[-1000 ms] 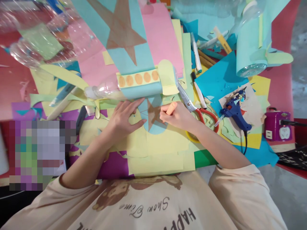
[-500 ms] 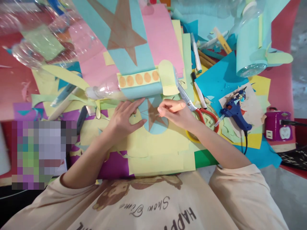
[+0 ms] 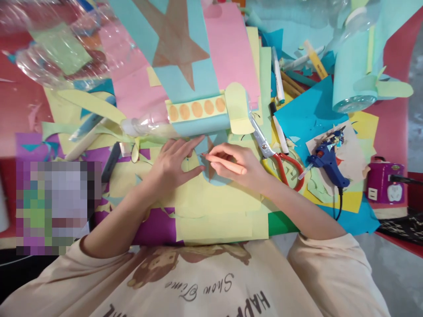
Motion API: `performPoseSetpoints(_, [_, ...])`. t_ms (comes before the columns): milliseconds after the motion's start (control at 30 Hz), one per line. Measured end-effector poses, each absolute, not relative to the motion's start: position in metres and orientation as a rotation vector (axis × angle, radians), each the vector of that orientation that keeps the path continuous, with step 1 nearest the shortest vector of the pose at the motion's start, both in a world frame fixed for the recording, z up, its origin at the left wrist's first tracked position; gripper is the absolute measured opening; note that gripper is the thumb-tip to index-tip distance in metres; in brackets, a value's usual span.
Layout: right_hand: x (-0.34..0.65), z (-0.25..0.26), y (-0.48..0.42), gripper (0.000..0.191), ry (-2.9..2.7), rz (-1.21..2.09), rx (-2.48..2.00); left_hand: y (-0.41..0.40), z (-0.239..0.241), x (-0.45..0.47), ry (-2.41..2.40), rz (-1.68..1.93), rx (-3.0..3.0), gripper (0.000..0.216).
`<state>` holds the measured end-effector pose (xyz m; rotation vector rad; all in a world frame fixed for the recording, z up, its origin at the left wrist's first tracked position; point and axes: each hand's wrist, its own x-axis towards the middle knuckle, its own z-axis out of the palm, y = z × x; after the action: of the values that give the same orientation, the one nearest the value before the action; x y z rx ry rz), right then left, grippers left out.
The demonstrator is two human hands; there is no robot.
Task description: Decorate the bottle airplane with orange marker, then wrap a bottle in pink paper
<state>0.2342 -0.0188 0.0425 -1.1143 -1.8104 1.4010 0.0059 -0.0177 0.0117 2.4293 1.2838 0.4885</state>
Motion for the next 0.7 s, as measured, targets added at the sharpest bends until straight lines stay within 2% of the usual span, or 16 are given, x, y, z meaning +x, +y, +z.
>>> performPoseSetpoints(700, [0.2240,0.0430,-0.0163,0.019,-1.979,1.337,-1.154,-0.0176,0.0143,0.0070,1.291,0.485,2.479,0.055])
